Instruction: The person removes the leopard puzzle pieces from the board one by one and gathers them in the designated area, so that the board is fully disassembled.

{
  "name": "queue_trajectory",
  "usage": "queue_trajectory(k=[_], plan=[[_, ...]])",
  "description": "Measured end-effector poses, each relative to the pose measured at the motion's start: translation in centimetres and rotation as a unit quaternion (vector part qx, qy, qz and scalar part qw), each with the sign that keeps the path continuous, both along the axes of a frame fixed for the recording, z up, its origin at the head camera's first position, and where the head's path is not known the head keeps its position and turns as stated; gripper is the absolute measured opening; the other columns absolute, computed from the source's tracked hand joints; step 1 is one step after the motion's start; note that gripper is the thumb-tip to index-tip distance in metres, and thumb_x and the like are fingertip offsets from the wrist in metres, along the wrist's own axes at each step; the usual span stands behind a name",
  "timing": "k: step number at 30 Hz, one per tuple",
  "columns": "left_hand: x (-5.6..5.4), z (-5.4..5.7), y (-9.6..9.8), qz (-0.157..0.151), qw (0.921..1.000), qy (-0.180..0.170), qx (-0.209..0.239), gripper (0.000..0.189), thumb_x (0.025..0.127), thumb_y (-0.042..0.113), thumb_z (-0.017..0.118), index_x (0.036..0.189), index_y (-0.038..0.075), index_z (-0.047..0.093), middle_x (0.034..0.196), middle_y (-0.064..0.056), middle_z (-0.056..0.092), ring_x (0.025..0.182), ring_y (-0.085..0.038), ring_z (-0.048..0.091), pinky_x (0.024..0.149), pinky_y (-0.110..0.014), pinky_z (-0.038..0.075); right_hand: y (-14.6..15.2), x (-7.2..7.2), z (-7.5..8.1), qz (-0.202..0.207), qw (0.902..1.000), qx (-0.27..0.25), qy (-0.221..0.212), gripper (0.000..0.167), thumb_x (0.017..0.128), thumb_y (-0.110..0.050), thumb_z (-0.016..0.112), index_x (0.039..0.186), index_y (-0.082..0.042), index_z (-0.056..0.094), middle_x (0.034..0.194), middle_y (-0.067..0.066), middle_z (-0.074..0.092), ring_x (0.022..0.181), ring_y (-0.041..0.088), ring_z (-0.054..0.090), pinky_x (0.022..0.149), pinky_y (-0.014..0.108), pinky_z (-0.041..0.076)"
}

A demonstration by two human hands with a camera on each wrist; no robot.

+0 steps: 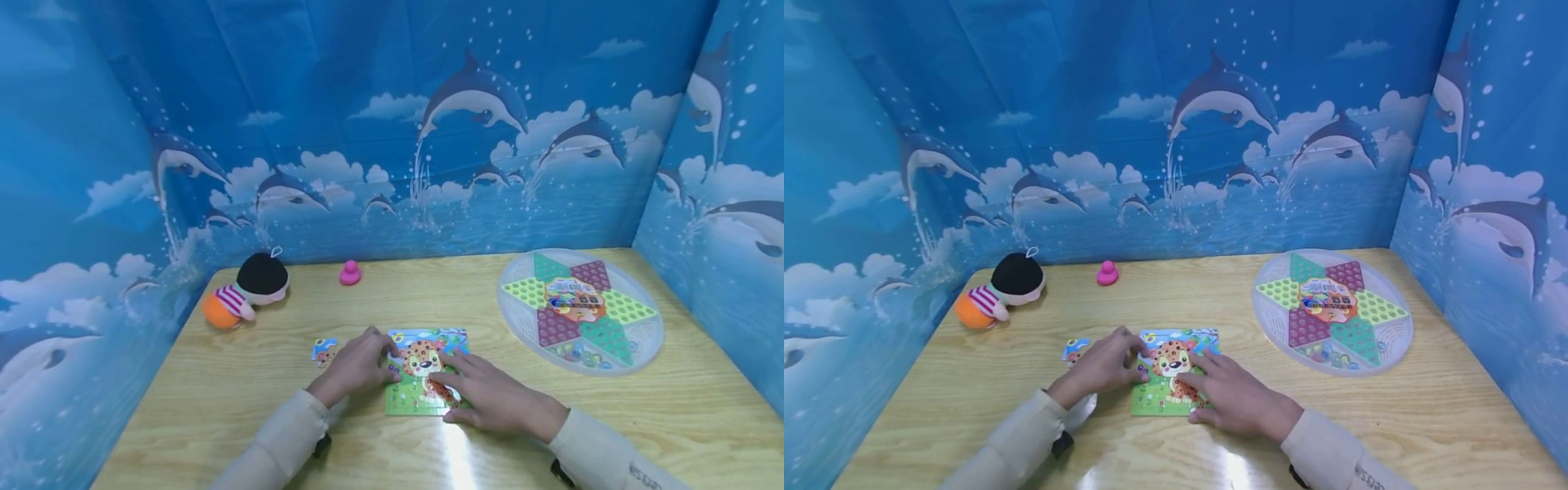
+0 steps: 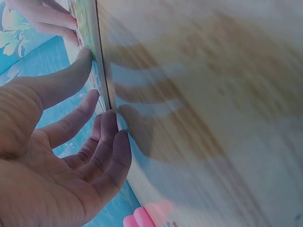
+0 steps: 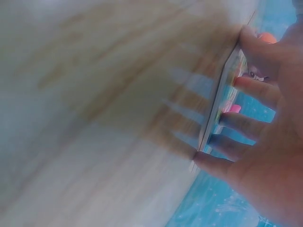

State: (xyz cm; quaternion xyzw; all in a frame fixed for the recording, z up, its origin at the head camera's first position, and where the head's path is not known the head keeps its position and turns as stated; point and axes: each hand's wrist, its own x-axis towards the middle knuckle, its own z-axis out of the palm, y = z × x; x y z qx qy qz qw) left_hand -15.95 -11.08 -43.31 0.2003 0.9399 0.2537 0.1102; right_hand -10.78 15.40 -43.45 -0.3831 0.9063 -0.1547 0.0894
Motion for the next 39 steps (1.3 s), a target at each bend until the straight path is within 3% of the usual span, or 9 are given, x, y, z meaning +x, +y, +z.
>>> queue_trajectory(k=[25, 35, 39], plan=[[0.18, 0.09, 0.16, 0.011, 0.9998, 0.011, -0.012, 0.037, 0.074, 0.027, 0.090, 0.102, 0.014, 0.071, 0.097, 0.002, 0.061, 0.080, -0.011, 0.054, 0.074, -0.031, 0.050, 0.07, 0.07, 0.07, 0.008, 0.9999, -0.010, 0.009, 0.061, 0.098, -0.045, 0.063, 0.147, -0.011, 0.052, 0.155, 0.025, 0.038, 0.142, 0.050, 0.033, 0.115, 0.059, 0.030], [0.03, 0.19, 0.28, 0.019, 0.9996, 0.016, -0.009, 0.037, 0.072, 0.025, 0.092, 0.100, 0.014, 0.070, 0.093, 0.003, 0.064, 0.078, -0.011, 0.057, 0.073, -0.031, 0.051, 0.00, 0.08, -0.04, -0.005, 1.0000, -0.003, -0.007, 0.062, 0.096, -0.044, 0.066, 0.147, -0.012, 0.051, 0.158, 0.023, 0.035, 0.145, 0.048, 0.029, 0.117, 0.058, 0.027], [-0.04, 0.24, 0.24, 0.033, 0.9994, 0.007, 0.005, 0.027, 0.075, 0.020, 0.090, 0.094, 0.017, 0.071, 0.089, 0.007, 0.067, 0.079, -0.010, 0.060, 0.077, -0.035, 0.052, -0.01, 0.10, 0.03, -0.005, 1.0000, -0.002, -0.005, 0.062, 0.096, -0.044, 0.066, 0.147, -0.012, 0.051, 0.158, 0.024, 0.035, 0.145, 0.048, 0.029, 0.117, 0.058, 0.026]])
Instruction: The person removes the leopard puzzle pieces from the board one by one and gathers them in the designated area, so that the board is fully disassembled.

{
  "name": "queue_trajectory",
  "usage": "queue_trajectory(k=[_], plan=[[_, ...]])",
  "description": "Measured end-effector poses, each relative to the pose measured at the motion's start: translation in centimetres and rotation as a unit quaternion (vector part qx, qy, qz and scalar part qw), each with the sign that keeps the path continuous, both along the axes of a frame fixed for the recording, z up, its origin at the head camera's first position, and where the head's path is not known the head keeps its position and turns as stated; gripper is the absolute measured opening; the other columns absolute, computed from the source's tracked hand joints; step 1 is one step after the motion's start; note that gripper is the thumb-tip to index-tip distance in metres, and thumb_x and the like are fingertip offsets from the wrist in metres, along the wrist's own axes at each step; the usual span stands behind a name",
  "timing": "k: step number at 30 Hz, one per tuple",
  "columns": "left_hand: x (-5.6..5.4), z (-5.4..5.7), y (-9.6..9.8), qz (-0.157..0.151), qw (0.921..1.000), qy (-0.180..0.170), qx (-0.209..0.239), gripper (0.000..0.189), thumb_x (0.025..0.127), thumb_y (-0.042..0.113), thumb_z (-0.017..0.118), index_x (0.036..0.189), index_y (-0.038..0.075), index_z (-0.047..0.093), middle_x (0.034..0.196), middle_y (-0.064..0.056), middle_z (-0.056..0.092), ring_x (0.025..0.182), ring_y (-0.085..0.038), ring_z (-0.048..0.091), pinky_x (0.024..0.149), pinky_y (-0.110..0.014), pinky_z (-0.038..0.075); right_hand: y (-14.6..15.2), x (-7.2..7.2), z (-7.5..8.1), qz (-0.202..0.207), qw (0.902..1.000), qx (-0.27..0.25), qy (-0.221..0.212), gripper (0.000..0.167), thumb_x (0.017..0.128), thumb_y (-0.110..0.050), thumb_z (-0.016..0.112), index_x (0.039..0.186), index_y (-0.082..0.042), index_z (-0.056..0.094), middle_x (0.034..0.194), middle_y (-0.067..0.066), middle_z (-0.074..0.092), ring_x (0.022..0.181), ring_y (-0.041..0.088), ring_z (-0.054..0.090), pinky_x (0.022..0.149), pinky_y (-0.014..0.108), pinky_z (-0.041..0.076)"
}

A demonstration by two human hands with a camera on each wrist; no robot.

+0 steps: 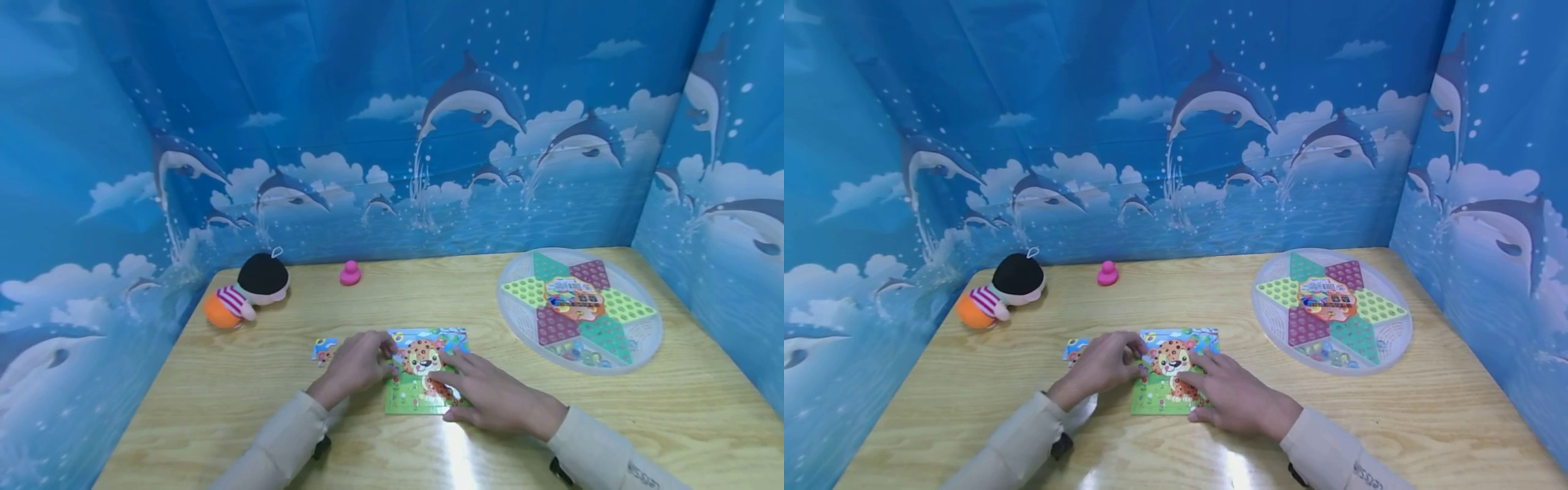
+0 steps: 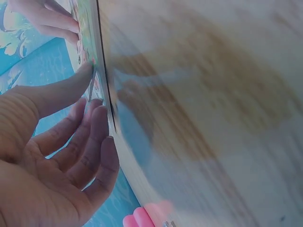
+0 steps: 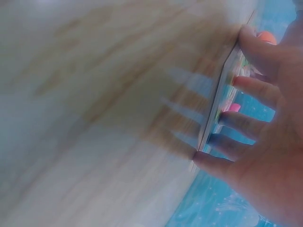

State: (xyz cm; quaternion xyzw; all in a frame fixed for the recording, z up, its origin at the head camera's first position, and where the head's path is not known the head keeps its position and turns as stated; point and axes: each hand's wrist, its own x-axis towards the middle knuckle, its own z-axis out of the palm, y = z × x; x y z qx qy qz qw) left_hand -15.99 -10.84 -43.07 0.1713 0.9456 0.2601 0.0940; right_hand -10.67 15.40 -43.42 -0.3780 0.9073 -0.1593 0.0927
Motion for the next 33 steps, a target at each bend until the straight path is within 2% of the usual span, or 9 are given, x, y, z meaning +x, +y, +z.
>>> queue_trajectory(k=[5, 13, 21, 28, 33], plan=[[-0.07, -0.09, -0.16, 0.003, 0.9998, -0.004, 0.019, 0.016, 0.081, 0.017, 0.085, 0.082, 0.023, 0.070, 0.080, 0.013, 0.066, 0.075, -0.008, 0.059, 0.074, -0.034, 0.051, 0.02, 0.05, 0.24, 0.002, 1.0000, -0.002, 0.001, 0.062, 0.097, -0.044, 0.065, 0.147, -0.010, 0.052, 0.157, 0.025, 0.035, 0.144, 0.049, 0.030, 0.116, 0.059, 0.027], [-0.03, -0.04, -0.31, -0.004, 0.9992, 0.005, 0.039, 0.023, 0.082, 0.016, 0.084, 0.102, 0.016, 0.073, 0.084, 0.010, 0.068, 0.079, -0.009, 0.065, 0.077, -0.037, 0.054, -0.01, 0.02, 0.18, 0.002, 1.0000, 0.000, 0.005, 0.062, 0.096, -0.044, 0.066, 0.147, -0.011, 0.052, 0.157, 0.025, 0.036, 0.144, 0.049, 0.030, 0.116, 0.058, 0.027], [0.25, 0.10, -0.50, -0.005, 0.9985, -0.002, 0.055, 0.007, 0.087, 0.016, 0.079, 0.091, 0.018, 0.074, 0.083, 0.010, 0.068, 0.078, -0.008, 0.062, 0.076, -0.035, 0.053, 0.09, -0.08, 0.10, 0.013, 0.9997, -0.006, 0.020, 0.062, 0.097, -0.046, 0.063, 0.146, -0.010, 0.052, 0.155, 0.027, 0.038, 0.142, 0.050, 0.033, 0.115, 0.059, 0.029], [0.51, 0.17, -0.76, -0.002, 0.9966, -0.017, 0.080, 0.007, 0.087, 0.016, 0.079, 0.087, 0.019, 0.073, 0.082, 0.011, 0.068, 0.077, -0.008, 0.062, 0.076, -0.035, 0.052, 0.01, -0.05, -0.02, 0.004, 0.9999, -0.005, 0.009, 0.062, 0.096, -0.045, 0.066, 0.147, -0.011, 0.052, 0.156, 0.026, 0.036, 0.144, 0.049, 0.030, 0.116, 0.059, 0.028], [0.49, 0.06, -0.80, -0.005, 0.9965, -0.014, 0.082, 0.007, 0.087, 0.015, 0.079, 0.087, 0.019, 0.073, 0.083, 0.010, 0.068, 0.076, -0.008, 0.061, 0.074, -0.033, 0.052, -0.06, -0.05, -0.07, 0.001, 1.0000, 0.001, 0.004, 0.063, 0.096, -0.044, 0.066, 0.147, -0.011, 0.051, 0.157, 0.025, 0.035, 0.145, 0.049, 0.029, 0.116, 0.059, 0.027]])
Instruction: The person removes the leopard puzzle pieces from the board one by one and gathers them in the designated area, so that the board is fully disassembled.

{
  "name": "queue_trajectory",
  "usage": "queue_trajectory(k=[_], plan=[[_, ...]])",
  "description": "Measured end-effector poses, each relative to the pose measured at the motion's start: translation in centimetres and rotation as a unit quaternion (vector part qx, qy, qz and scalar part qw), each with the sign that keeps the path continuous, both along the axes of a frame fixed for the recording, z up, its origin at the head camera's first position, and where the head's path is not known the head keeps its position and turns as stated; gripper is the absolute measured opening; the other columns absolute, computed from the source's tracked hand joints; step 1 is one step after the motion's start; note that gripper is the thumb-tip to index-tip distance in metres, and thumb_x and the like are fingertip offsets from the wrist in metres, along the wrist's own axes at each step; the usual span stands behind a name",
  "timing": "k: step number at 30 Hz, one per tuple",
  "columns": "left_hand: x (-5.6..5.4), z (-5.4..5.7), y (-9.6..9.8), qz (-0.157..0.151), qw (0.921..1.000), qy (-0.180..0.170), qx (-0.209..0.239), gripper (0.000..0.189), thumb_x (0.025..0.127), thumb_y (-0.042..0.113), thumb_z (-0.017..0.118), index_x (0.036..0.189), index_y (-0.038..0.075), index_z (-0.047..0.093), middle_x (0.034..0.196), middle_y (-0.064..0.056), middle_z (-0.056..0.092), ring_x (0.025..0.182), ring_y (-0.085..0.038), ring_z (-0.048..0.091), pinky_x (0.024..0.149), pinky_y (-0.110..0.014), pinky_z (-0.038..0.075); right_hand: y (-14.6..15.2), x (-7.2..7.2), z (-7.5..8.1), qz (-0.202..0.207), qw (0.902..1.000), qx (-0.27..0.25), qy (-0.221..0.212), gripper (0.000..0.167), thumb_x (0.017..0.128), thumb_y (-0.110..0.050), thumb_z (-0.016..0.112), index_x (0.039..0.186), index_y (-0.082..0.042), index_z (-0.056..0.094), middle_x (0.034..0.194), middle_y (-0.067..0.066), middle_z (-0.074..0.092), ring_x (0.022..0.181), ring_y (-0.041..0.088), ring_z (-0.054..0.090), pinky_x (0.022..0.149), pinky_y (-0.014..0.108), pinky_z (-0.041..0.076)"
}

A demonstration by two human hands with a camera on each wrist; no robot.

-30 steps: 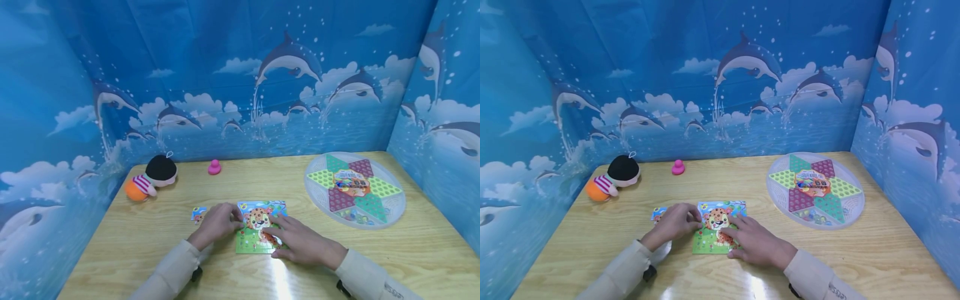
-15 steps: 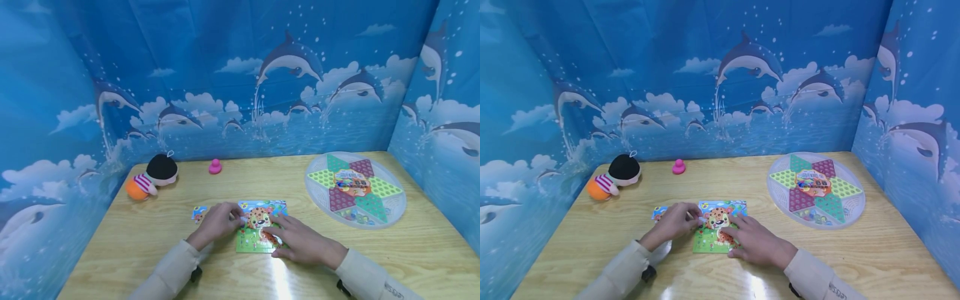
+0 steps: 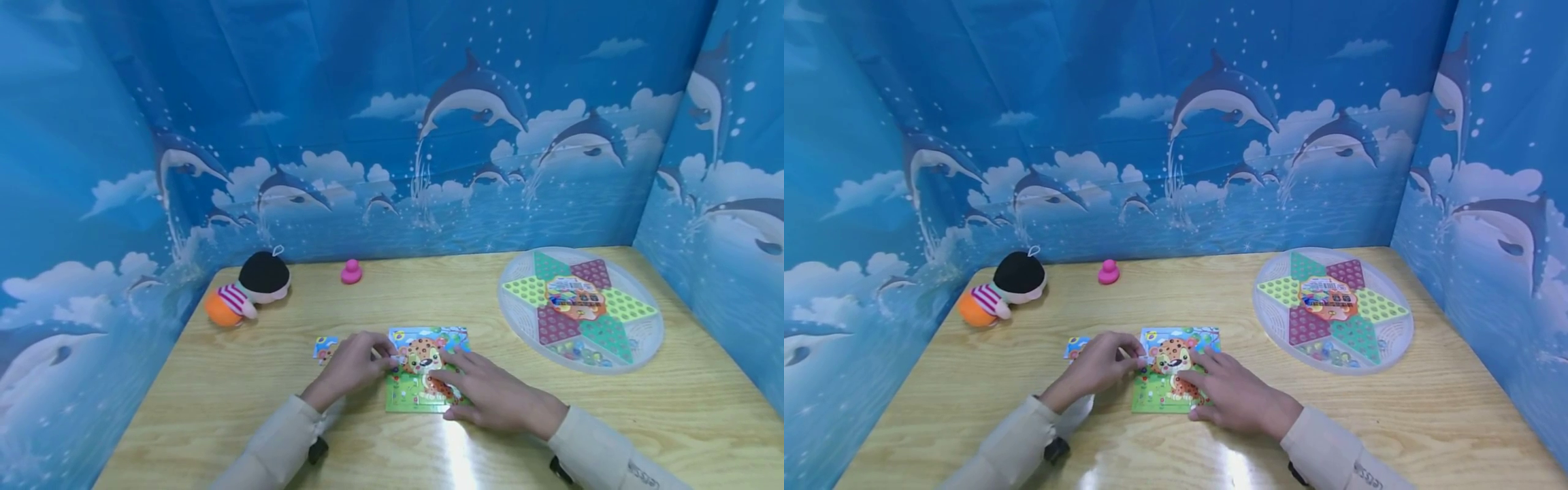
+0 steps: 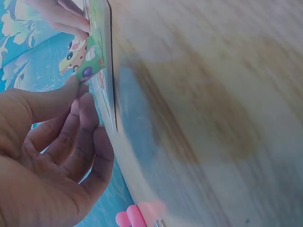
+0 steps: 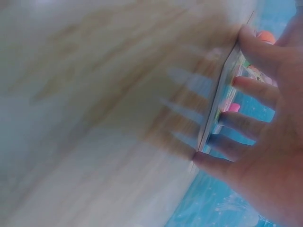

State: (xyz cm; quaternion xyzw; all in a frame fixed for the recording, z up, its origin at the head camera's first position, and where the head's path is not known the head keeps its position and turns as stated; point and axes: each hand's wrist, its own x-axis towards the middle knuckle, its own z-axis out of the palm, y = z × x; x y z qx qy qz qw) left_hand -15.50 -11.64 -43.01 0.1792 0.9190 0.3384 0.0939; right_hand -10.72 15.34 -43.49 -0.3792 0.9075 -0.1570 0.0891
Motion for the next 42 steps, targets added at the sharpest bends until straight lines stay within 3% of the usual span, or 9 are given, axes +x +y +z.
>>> queue_trajectory(k=[11, 22, 42], plan=[[0.1, 0.0, 0.2, 0.004, 0.9999, 0.008, -0.011, 0.005, 0.088, 0.016, 0.078, 0.091, 0.017, 0.074, 0.084, 0.009, 0.069, 0.078, -0.008, 0.063, 0.076, -0.035, 0.054, -0.9, 0.2, 0.9, 0.016, 0.9994, 0.019, 0.024, 0.064, 0.094, -0.045, 0.067, 0.147, -0.013, 0.051, 0.156, 0.026, 0.036, 0.143, 0.046, 0.033, 0.116, 0.060, 0.027], [-0.1, -0.1, 0.2, -0.002, 0.9999, 0.008, -0.012, 0.006, 0.089, 0.016, 0.078, 0.094, 0.017, 0.075, 0.086, 0.009, 0.069, 0.079, -0.008, 0.064, 0.075, -0.034, 0.055, -1.8, 0.8, 0.5, 0.049, 0.9959, 0.039, 0.066, 0.052, 0.101, -0.043, 0.060, 0.146, -0.018, 0.053, 0.153, 0.027, 0.041, 0.139, 0.050, 0.038, 0.111, 0.060, 0.035], [0.6, 0.0, -0.1, -0.012, 0.9998, 0.017, 0.001, 0.007, 0.088, 0.016, 0.079, 0.086, 0.020, 0.074, 0.085, 0.011, 0.070, 0.081, -0.007, 0.064, 0.076, -0.032, 0.054, -2.0, 0.8, 0.4, 0.050, 0.9959, 0.028, 0.070, 0.051, 0.100, -0.041, 0.061, 0.144, -0.018, 0.055, 0.150, 0.026, 0.044, 0.137, 0.049, 0.040, 0.111, 0.059, 0.036]])
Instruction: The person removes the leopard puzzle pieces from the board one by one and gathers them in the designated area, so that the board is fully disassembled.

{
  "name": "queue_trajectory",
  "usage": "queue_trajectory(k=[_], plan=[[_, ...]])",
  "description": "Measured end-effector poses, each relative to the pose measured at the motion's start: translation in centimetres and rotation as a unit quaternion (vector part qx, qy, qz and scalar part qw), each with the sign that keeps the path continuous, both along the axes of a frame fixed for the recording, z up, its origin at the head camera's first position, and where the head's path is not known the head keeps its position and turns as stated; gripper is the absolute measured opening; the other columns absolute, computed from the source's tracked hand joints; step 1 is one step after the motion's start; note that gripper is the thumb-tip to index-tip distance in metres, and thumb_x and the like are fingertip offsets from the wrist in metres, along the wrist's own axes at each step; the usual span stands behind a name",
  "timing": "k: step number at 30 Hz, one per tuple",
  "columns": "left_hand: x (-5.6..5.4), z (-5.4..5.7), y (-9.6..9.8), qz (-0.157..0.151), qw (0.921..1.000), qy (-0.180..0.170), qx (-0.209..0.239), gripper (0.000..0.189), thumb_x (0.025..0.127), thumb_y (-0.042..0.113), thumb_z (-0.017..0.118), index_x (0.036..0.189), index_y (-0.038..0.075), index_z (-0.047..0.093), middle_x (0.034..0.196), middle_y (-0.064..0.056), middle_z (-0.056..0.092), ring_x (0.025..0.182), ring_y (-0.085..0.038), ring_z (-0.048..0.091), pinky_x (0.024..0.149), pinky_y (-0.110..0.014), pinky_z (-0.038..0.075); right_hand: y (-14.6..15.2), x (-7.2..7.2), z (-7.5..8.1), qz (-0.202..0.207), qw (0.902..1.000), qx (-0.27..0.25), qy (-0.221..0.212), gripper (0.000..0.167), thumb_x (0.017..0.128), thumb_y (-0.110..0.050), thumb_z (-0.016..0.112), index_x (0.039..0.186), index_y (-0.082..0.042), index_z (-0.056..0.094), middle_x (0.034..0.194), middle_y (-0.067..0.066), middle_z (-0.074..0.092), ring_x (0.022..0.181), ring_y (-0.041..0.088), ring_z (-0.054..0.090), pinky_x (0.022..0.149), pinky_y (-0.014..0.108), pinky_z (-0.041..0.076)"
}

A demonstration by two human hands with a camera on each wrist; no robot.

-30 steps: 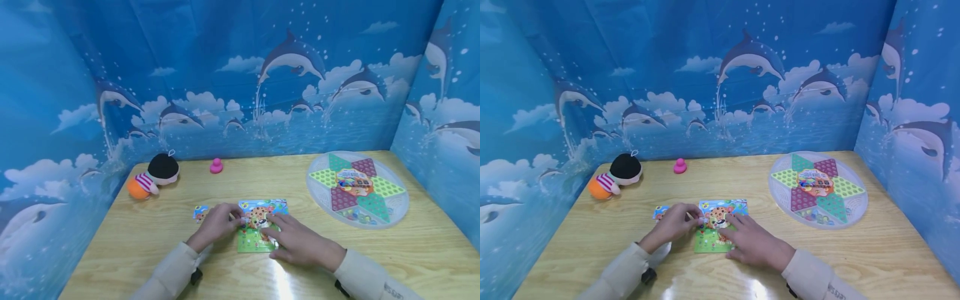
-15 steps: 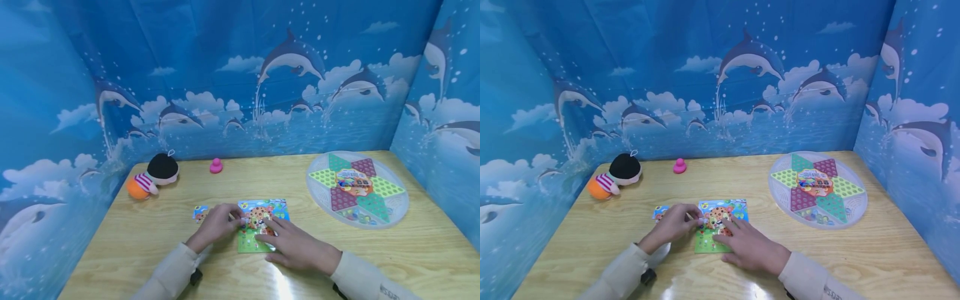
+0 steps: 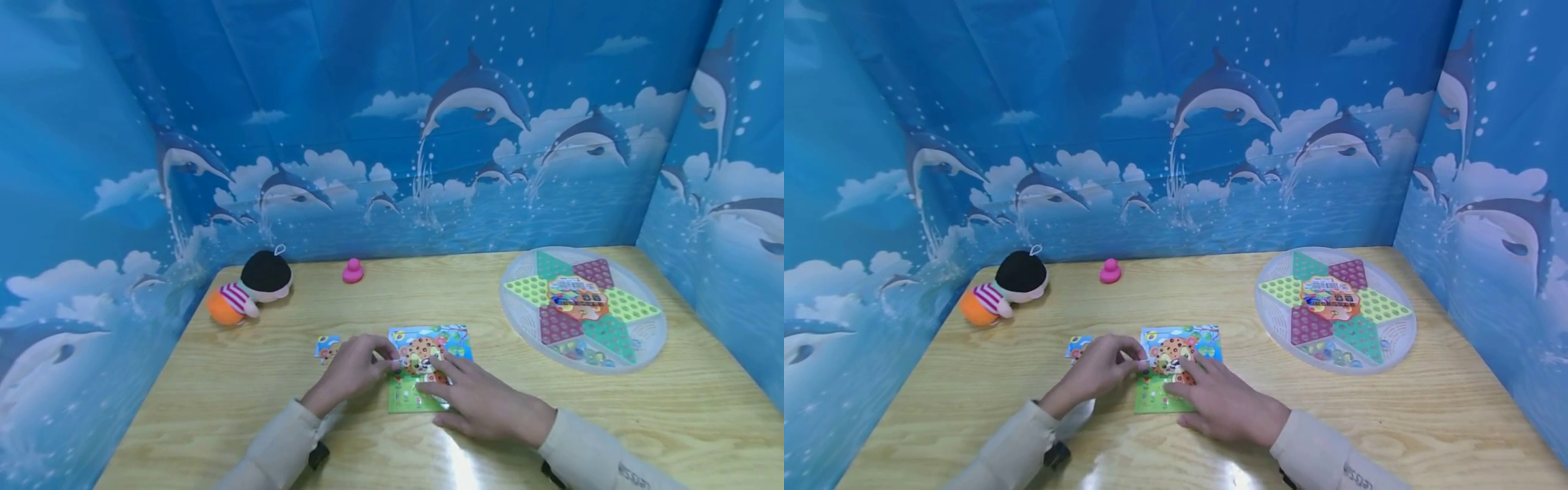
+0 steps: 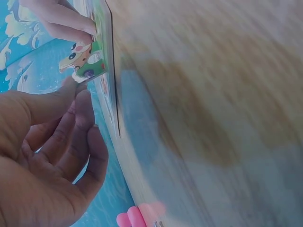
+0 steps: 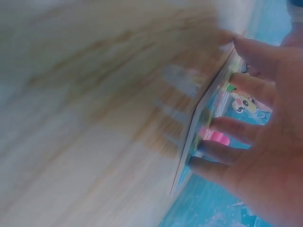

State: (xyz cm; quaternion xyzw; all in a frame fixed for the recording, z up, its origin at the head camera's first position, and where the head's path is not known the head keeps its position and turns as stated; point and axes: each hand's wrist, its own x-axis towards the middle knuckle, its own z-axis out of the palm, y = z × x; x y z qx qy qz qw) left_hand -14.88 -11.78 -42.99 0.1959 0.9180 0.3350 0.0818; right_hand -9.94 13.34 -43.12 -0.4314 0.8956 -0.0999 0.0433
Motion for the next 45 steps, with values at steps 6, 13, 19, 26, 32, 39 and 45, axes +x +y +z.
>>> queue_trajectory(k=[6, 13, 19, 26, 32, 39, 45], plan=[[0.2, 0.1, -0.1, 0.005, 0.9999, 0.013, -0.006, 0.008, 0.086, 0.017, 0.080, 0.084, 0.022, 0.074, 0.084, 0.014, 0.070, 0.082, -0.006, 0.064, 0.076, -0.031, 0.053, 0.0, 0.0, 0.0, 0.001, 1.0000, 0.001, 0.008, 0.051, 0.100, -0.041, 0.062, 0.144, -0.018, 0.055, 0.150, 0.026, 0.045, 0.137, 0.047, 0.042, 0.111, 0.058, 0.036], [0.5, -0.1, -0.2, 0.019, 0.9994, 0.030, 0.001, 0.007, 0.085, 0.018, 0.081, 0.085, 0.023, 0.076, 0.085, 0.014, 0.073, 0.082, -0.006, 0.064, 0.073, -0.030, 0.053, -0.1, 0.0, -0.1, -0.001, 0.9999, 0.008, 0.008, 0.051, 0.100, -0.042, 0.062, 0.144, -0.019, 0.055, 0.150, 0.026, 0.044, 0.137, 0.048, 0.042, 0.111, 0.058, 0.036], [0.5, -0.2, -0.5, 0.039, 0.9988, 0.010, 0.027, 0.006, 0.086, 0.018, 0.081, 0.085, 0.022, 0.077, 0.086, 0.012, 0.073, 0.084, -0.007, 0.066, 0.075, -0.032, 0.054, -0.1, -0.1, -0.1, -0.009, 0.9999, 0.012, -0.006, 0.050, 0.100, -0.042, 0.060, 0.145, -0.019, 0.055, 0.153, 0.025, 0.042, 0.139, 0.048, 0.039, 0.112, 0.058, 0.034], [0.6, 0.3, -1.8, 0.054, 0.9973, -0.016, 0.048, 0.006, 0.086, 0.012, 0.081, 0.088, 0.016, 0.076, 0.087, 0.006, 0.073, 0.075, -0.008, 0.066, 0.066, -0.027, 0.055, 0.0, 0.0, -0.1, -0.005, 1.0000, 0.007, -0.002, 0.049, 0.101, -0.040, 0.061, 0.144, -0.018, 0.055, 0.152, 0.026, 0.042, 0.138, 0.048, 0.040, 0.111, 0.058, 0.036], [0.8, 0.6, -3.7, 0.072, 0.9965, -0.020, 0.035, 0.006, 0.086, 0.012, 0.081, 0.087, 0.014, 0.075, 0.085, 0.003, 0.072, 0.065, -0.011, 0.065, 0.061, -0.028, 0.054, -0.1, 0.0, -0.1, -0.001, 1.0000, 0.006, -0.002, 0.049, 0.101, -0.039, 0.061, 0.145, -0.018, 0.054, 0.152, 0.027, 0.042, 0.139, 0.047, 0.040, 0.111, 0.058, 0.035], [1.0, 0.9, -6.1, 0.121, 0.9916, -0.044, -0.001, 0.008, 0.085, 0.015, 0.081, 0.086, 0.019, 0.074, 0.085, 0.008, 0.070, 0.075, -0.008, 0.064, 0.072, -0.033, 0.054, -0.1, 0.0, -0.2, -0.003, 0.9999, 0.008, -0.011, 0.049, 0.102, -0.039, 0.060, 0.146, -0.019, 0.053, 0.154, 0.026, 0.040, 0.140, 0.047, 0.038, 0.112, 0.058, 0.034], [1.4, 1.0, -8.3, 0.145, 0.9882, -0.049, -0.004, 0.009, 0.085, 0.012, 0.081, 0.088, 0.019, 0.075, 0.088, 0.006, 0.071, 0.082, -0.010, 0.065, 0.076, -0.036, 0.054, 0.0, -0.1, -0.3, -0.002, 0.9999, 0.009, -0.008, 0.049, 0.102, -0.039, 0.060, 0.146, -0.019, 0.053, 0.154, 0.026, 0.040, 0.140, 0.047, 0.038, 0.112, 0.057, 0.035]])
